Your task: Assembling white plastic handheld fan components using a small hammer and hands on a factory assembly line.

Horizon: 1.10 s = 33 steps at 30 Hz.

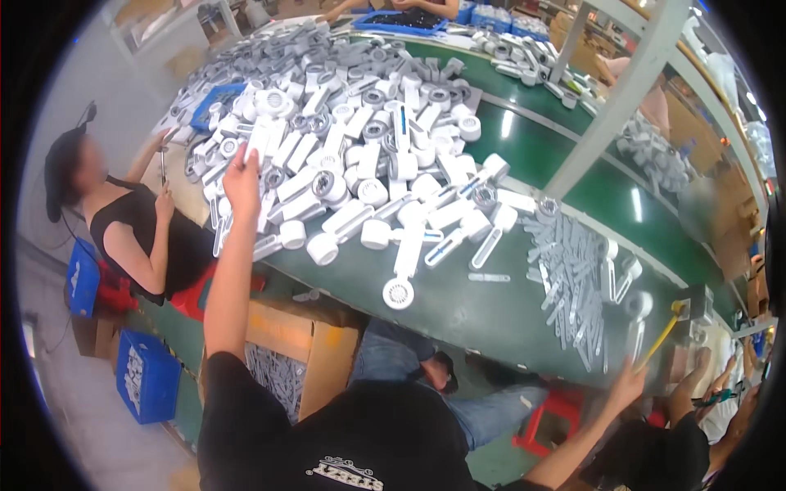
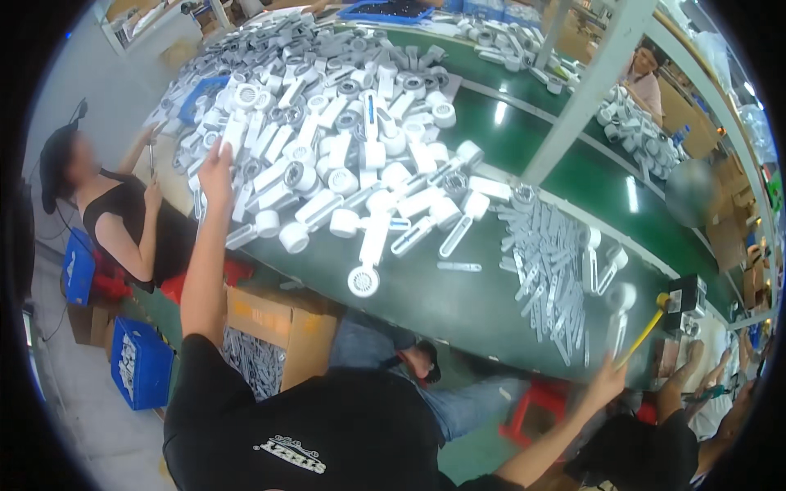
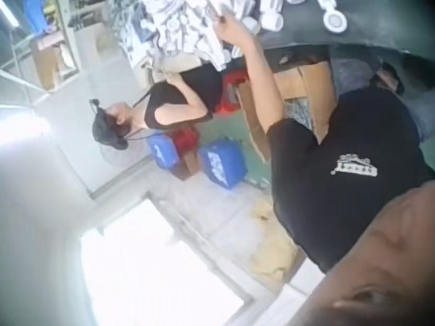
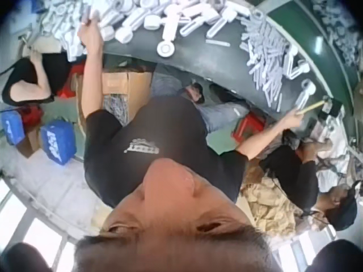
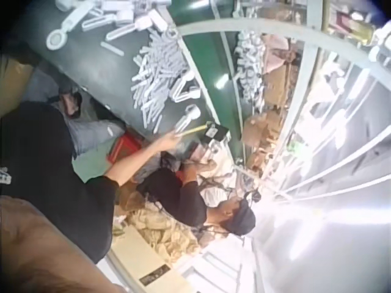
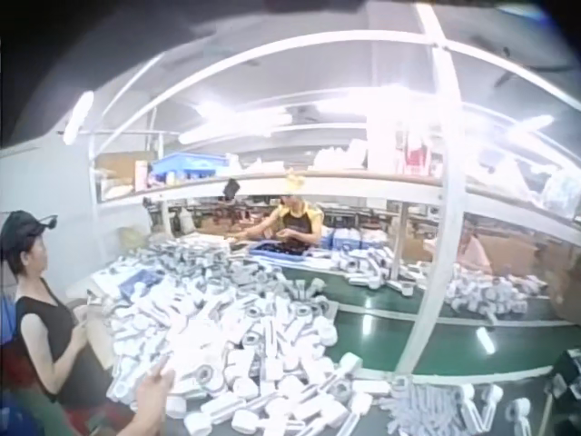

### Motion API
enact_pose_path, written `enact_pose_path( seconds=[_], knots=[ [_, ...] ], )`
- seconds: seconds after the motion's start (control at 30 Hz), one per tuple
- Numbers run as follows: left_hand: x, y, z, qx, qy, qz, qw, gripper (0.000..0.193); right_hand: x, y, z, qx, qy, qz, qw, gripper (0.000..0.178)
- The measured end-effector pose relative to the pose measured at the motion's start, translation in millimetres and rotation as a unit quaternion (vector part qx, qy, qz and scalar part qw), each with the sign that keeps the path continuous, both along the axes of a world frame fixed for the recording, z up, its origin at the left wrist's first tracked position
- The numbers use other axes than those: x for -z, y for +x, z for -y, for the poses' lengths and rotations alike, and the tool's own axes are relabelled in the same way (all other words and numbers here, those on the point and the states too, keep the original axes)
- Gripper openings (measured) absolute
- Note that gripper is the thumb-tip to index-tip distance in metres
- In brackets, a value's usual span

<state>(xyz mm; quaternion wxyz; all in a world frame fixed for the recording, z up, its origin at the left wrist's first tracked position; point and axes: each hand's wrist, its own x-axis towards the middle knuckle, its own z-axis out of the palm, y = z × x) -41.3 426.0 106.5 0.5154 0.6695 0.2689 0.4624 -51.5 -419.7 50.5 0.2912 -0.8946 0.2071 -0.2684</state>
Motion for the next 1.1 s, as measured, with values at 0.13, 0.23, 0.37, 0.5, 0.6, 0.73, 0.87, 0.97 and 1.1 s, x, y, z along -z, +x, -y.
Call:
enact_pose_path(
  seconds=[0.13,0.23,0.37,0.5,0.6,0.73,0.87,0.97,1.1],
  knots=[
    [16.5,57.8,-168.6,-0.085,0.047,0.026,0.995,0.056,2.9,-55.6,-55.1,-0.084,0.057,-0.04,0.994,0.046],
    [28.1,109.2,-221.8,-0.143,0.103,-0.134,0.975,0.055,3.6,-104.4,-85.7,-0.073,0.072,-0.103,0.989,0.045],
    [89.9,152.3,-329.2,-0.228,0.324,-0.265,0.879,0.051,25.5,-134.5,-105.5,-0.098,0.091,-0.088,0.987,0.039],
    [34.7,112.5,-446.0,-0.311,0.493,-0.463,0.668,0.038,39.1,-86.9,-151.7,-0.177,0.22,-0.1,0.954,0.037],
    [100.1,138.0,-248.4,-0.087,0.393,-0.144,0.904,0.053,20.3,-63.8,-166.5,-0.258,0.119,-0.18,0.942,0.035],
    [25.2,71.7,-24.4,0.208,0.327,-0.144,0.911,0.043,21.0,-27.4,-200.0,-0.286,0.156,-0.288,0.9,0.042],
    [-5.6,32.4,201.5,0.388,0.357,-0.13,0.84,0.032,39.5,-35.2,-176.3,-0.301,0.339,-0.208,0.867,0.046],
    [5.2,47.1,303.3,0.492,0.434,-0.081,0.751,0.024,45.7,-32.7,-166.6,-0.26,0.422,-0.132,0.859,0.042],
    [62.3,84.6,371.7,0.466,0.572,-0.122,0.664,0.029,58.2,-27.9,-170.3,-0.219,0.445,-0.077,0.865,0.034]
  ],
)
